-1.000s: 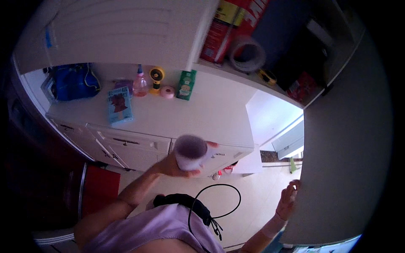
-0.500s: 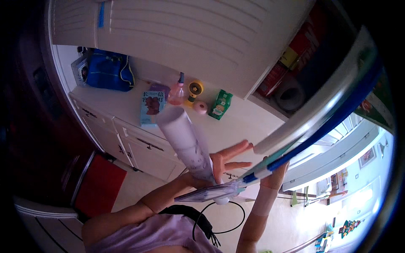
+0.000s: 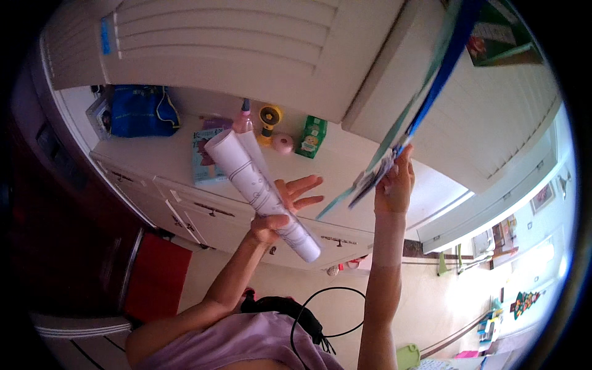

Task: The person tidies various household items by picking up objects like a kettle, a pump, and clothing, then places them into cabinets or storage bins.

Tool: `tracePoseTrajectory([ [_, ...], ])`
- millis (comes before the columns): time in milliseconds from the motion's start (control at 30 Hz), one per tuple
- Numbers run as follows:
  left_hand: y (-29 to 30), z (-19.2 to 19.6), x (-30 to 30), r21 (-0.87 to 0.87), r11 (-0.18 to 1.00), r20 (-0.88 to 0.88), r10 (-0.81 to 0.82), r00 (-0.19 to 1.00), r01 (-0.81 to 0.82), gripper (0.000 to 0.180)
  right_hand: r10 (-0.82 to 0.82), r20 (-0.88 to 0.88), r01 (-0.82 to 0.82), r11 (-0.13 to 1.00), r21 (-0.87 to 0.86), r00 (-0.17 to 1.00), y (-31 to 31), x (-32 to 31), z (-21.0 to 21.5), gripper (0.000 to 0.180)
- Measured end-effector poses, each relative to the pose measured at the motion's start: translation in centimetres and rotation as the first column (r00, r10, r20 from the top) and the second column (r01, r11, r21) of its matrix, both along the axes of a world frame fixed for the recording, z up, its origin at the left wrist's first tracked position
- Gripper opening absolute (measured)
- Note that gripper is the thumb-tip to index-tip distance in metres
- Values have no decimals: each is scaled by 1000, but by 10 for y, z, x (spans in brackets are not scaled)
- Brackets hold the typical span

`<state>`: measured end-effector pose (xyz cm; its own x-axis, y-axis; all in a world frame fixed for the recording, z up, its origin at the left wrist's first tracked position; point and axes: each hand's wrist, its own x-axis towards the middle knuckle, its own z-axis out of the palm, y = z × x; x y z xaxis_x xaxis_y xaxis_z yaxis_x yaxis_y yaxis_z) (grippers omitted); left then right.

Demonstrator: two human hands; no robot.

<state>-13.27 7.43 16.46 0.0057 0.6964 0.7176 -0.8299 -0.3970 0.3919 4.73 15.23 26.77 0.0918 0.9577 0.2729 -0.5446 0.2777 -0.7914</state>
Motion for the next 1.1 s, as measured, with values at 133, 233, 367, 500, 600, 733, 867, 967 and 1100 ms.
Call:
tracePoseTrajectory([
  [133, -9, -41, -16, -133, 984, -20, 115, 993, -117, 46, 43, -20, -44, 999, -8, 999, 6, -6, 4, 25],
  [233, -28, -58, -31, -339, 922, -38, 184, 982, -186, 34, 102, -11, -101, 993, 67, 995, 4, -1, 6, 27],
  [367, -48, -104, -61, -576, 673, -187, 445, 876, -464, 35, 121, -29, -120, 992, 29, 992, 6, -5, 4, 27],
  [500, -59, -123, -78, -756, 446, -132, 614, 779, -480, 29, 61, 52, -63, 997, 34, 997, 2, -7, -3, 24],
  [600, -61, -124, -85, -794, 458, -7, 651, 759, -400, 27, 49, 182, -40, 998, -51, 982, 3, -4, -52, 22],
  [733, -50, -122, -61, -792, 585, 184, 506, 843, -178, 27, 344, 686, -416, 907, -66, 641, -9, -13, -156, 15],
  [867, -30, -109, -20, -851, 494, 47, 408, 912, -177, 32, 258, 964, -729, 647, -223, -66, -41, -58, -145, 61],
  [967, -17, -98, -19, -792, 535, -49, 422, 905, -293, 38, 218, 953, -651, 696, -303, -210, -43, -67, -142, 70],
  [1100, 18, -103, -78, -190, 446, -607, 646, 462, -874, 60, 52, 967, -534, 826, -181, -248, -32, -47, -138, 54],
])
